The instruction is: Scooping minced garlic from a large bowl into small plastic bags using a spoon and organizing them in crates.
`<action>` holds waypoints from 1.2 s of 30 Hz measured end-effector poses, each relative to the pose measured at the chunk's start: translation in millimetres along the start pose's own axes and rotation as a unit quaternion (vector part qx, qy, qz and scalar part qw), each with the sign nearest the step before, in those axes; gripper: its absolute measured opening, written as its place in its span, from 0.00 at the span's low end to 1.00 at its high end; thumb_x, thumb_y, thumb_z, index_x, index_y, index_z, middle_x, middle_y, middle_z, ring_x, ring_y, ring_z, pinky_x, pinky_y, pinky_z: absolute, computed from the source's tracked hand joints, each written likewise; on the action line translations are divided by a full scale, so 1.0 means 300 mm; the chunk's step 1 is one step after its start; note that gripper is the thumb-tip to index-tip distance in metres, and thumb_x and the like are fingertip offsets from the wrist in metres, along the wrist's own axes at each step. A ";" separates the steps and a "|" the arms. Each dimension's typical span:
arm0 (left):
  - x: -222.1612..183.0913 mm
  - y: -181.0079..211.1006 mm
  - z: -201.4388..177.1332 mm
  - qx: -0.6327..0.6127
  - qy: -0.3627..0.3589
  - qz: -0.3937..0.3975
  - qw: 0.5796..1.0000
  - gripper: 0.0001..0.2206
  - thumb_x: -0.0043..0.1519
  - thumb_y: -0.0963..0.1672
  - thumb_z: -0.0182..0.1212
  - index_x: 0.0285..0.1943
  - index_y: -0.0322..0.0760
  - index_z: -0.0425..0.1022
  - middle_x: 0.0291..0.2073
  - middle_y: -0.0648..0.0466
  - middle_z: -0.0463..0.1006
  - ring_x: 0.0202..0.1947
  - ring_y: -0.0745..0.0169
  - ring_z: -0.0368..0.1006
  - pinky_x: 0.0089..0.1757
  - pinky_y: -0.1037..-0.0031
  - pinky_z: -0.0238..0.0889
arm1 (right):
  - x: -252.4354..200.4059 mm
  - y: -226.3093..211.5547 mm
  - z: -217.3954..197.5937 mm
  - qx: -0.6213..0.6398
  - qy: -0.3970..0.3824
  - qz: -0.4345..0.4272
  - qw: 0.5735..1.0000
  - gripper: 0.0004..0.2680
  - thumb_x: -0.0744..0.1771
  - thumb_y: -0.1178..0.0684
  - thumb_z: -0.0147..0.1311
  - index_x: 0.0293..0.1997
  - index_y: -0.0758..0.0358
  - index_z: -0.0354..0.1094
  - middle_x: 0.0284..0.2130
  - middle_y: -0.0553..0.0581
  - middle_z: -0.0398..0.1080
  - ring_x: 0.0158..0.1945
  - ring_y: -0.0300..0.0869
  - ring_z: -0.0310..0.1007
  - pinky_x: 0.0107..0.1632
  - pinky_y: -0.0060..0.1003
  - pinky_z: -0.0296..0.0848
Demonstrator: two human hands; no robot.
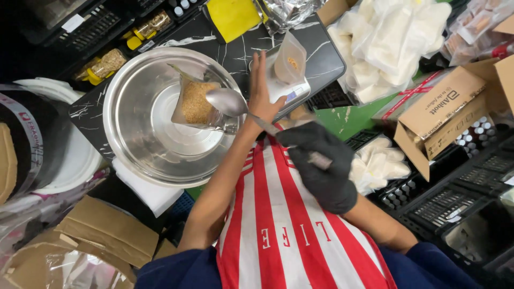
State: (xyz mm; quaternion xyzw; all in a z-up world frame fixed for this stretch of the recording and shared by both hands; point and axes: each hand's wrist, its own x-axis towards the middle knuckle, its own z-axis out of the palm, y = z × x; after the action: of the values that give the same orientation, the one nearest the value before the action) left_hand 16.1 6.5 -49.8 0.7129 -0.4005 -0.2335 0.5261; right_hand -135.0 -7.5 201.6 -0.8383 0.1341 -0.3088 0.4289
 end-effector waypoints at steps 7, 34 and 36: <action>-0.261 0.065 -0.037 -0.083 0.054 -0.010 0.995 0.40 0.70 0.41 0.64 0.87 0.45 0.39 0.82 0.38 0.43 0.79 0.26 0.39 0.69 0.35 0.44 | -0.045 0.028 0.125 0.028 0.020 0.000 0.999 0.05 0.66 0.60 0.66 0.45 0.61 0.81 0.37 0.58 0.81 0.38 0.52 0.81 0.44 0.39 0.82; 0.174 0.049 0.039 -0.061 -0.021 0.081 0.995 0.72 0.53 0.58 0.91 0.87 0.54 0.18 0.87 0.53 0.24 0.88 0.41 0.31 0.79 0.43 0.40 | -0.119 0.043 0.072 0.062 -0.127 -0.051 0.989 0.09 0.72 0.57 0.56 0.59 0.62 0.70 0.54 0.62 0.75 0.54 0.53 0.78 0.58 0.47 0.77; 0.174 0.043 0.065 -0.055 -0.008 0.092 0.994 0.72 0.52 0.60 0.89 0.87 0.52 0.19 0.87 0.54 0.24 0.89 0.43 0.31 0.80 0.44 0.40 | -0.104 0.045 0.076 0.057 -0.138 -0.070 0.986 0.09 0.72 0.57 0.55 0.60 0.64 0.68 0.55 0.62 0.74 0.56 0.54 0.77 0.59 0.49 0.76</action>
State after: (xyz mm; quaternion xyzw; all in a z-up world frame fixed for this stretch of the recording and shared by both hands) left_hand 27.0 -48.7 -39.5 0.6413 -0.4551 -0.2110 0.5806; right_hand -144.0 14.2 168.0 -0.8543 -0.0031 -0.2265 0.4678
